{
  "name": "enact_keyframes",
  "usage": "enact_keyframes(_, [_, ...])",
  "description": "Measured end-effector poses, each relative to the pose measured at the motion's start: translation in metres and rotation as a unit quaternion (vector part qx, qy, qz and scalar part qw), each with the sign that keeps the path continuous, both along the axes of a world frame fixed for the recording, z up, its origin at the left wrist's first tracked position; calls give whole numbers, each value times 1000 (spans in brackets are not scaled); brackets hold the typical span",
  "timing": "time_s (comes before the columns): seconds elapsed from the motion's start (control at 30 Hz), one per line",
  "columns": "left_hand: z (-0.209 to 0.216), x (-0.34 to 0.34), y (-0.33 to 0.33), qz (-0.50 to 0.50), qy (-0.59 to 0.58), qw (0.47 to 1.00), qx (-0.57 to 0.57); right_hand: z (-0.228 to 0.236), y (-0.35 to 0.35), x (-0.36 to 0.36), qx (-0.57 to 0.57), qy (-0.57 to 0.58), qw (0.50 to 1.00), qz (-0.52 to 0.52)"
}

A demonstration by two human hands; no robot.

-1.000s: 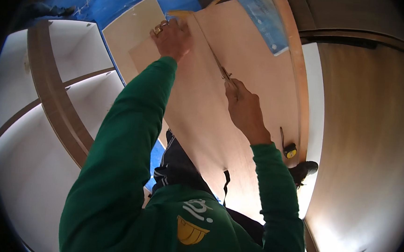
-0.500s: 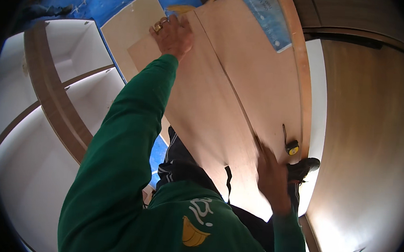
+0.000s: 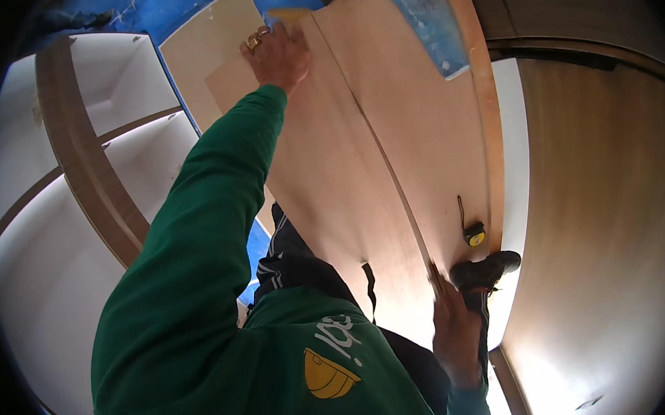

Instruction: The person cuts a piece of wood veneer using a knife, following a marked line on the surface while holding the material steady.

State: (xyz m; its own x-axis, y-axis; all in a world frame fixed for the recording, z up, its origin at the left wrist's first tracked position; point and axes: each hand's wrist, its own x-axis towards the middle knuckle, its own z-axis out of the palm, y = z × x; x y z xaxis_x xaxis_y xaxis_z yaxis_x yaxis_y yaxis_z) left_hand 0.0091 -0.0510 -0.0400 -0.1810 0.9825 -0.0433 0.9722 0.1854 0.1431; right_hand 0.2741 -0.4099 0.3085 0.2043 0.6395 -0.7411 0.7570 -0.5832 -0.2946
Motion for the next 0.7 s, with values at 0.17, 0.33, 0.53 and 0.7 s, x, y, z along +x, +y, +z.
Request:
enact_keyframes(0.17, [-14, -2, 2, -2, -10, 1000, 14, -24, 36, -14, 131, 7, 988, 86])
enact_keyframes(0.33, [-15, -8, -2, -46, 2, 999, 12, -207, 138, -44, 192, 71, 979, 8])
enact_keyframes(0.53, [0, -3, -1, -44, 38, 998, 14, -151, 79, -25, 205, 85, 975, 5])
enact_keyframes(0.7, [8, -2, -1, -21, -23, 999, -34, 9, -14, 3, 5, 6, 1000, -3])
